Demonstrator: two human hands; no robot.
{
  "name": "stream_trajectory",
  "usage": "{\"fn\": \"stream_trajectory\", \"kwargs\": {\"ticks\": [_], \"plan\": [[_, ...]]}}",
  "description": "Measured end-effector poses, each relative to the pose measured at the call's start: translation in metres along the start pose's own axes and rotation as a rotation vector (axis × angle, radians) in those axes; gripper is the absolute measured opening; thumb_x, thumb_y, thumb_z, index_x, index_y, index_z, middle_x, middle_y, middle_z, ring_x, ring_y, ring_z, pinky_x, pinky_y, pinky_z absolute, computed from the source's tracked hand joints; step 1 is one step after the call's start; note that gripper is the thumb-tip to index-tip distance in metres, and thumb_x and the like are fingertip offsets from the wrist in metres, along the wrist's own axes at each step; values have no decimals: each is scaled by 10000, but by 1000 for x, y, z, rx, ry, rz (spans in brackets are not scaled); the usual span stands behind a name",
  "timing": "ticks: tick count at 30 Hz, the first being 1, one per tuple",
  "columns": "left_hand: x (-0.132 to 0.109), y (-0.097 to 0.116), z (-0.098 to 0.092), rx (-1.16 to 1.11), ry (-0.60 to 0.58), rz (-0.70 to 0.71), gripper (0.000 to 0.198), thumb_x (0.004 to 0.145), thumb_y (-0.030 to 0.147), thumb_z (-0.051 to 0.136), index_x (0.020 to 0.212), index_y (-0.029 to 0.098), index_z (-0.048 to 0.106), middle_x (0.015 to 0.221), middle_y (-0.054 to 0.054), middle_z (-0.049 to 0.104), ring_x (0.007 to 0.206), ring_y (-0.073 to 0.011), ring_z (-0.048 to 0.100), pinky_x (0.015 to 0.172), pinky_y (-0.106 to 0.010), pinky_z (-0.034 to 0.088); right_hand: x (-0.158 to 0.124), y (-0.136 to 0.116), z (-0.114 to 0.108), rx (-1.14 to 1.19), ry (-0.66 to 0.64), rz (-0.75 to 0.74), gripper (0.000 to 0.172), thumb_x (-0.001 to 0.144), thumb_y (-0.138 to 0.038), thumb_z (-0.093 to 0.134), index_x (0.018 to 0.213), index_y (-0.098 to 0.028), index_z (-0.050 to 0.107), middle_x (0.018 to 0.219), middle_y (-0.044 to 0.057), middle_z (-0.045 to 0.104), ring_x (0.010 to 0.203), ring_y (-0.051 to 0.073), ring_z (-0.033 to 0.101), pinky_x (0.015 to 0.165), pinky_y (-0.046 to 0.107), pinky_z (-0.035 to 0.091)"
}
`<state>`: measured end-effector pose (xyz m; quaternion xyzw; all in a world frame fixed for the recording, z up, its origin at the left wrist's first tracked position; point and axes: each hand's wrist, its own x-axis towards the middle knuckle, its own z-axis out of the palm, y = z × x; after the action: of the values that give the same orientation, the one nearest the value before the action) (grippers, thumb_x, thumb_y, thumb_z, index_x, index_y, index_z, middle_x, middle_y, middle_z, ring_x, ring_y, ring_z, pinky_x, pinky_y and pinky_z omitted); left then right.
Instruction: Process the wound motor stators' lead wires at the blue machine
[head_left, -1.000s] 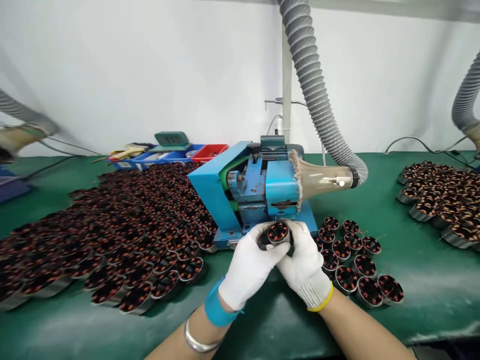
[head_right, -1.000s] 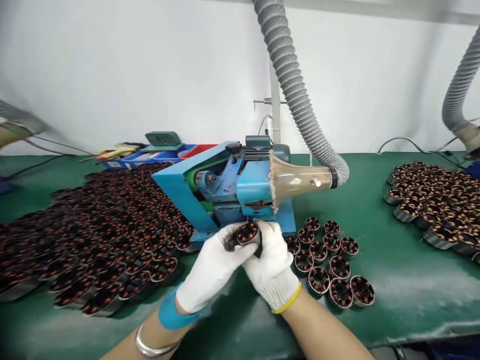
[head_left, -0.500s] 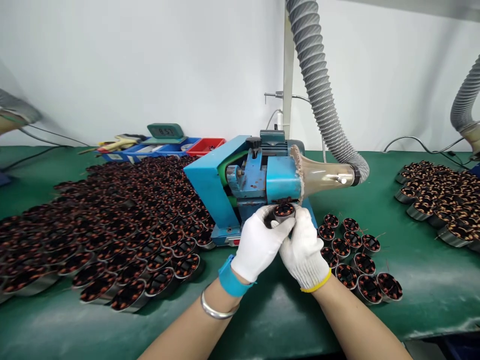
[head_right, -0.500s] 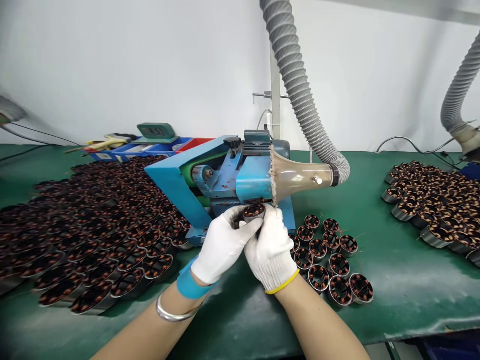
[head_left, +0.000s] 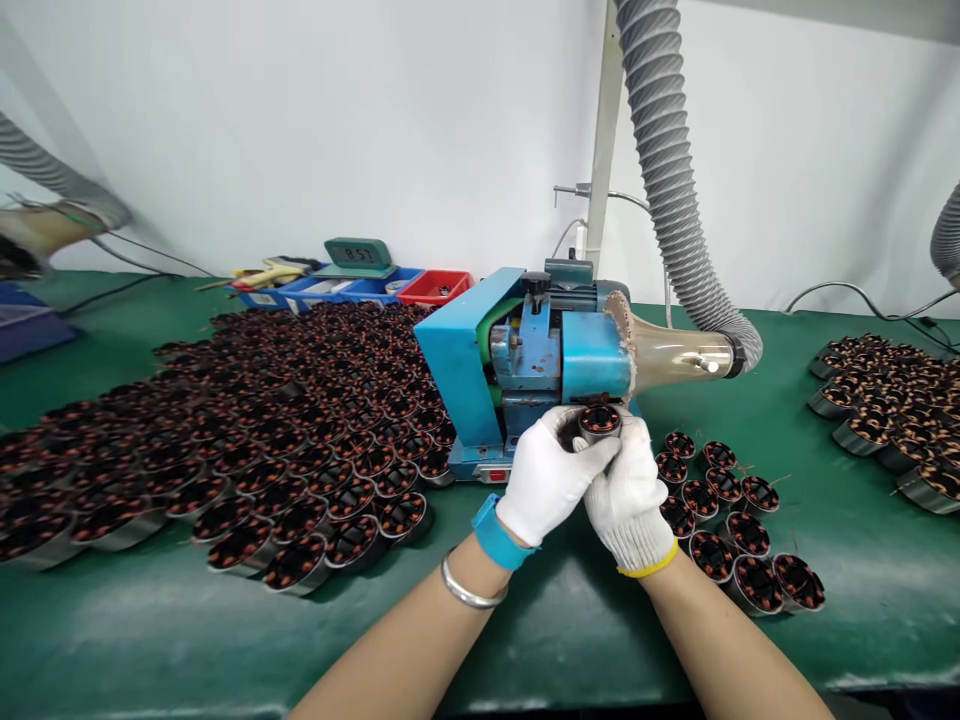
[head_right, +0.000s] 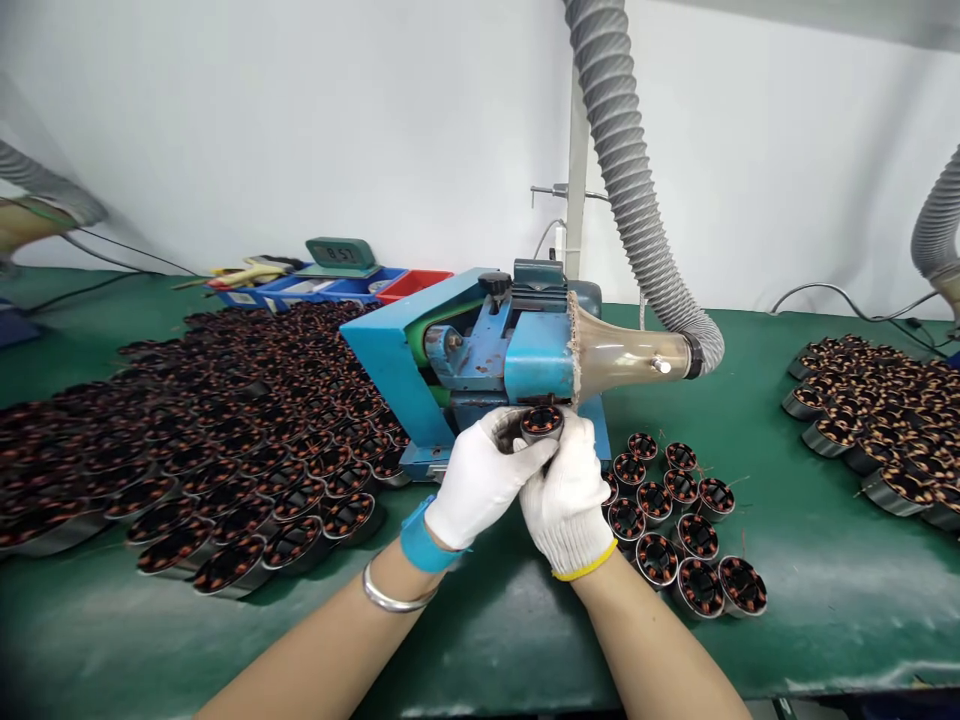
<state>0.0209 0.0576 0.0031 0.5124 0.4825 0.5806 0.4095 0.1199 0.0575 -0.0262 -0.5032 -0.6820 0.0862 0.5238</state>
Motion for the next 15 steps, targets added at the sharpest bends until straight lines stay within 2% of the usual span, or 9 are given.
{"fn": "stream_trajectory", "kwargs": {"ticks": [6, 11, 15], "plan": [[1, -5, -2, 32, 3, 82, 355, 651, 278, 773, 967, 166, 654, 980, -78, 728, 905, -224, 680, 832, -342, 541, -2, 4, 3, 16, 15, -49, 361, 907, -332, 527, 1229, -186, 457, 1103, 121, 573, 992, 240, 615, 883, 395, 524], [1, 1, 2, 53, 0, 30, 327, 692, 307, 736, 964, 153, 639, 981, -90, 721, 907, -222, 680, 818, -346, 543, -2, 3, 2, 5, 6, 12, 358, 916, -335, 512, 1238, -190, 453, 1081, 112, 574, 966, 235, 620, 864, 395, 534], [-14, 5, 0, 180, 55, 95, 338, 646, 236, 727, 954, 159, 611, 960, -79, 703, 906, -229, 666, 856, -384, 529, -9, 4, -5, 82, 3, -86, 436, 886, -381, 553, 1264, -196, 442, 1101, 113, 571, 994, 250, 612, 856, 407, 541]]}}
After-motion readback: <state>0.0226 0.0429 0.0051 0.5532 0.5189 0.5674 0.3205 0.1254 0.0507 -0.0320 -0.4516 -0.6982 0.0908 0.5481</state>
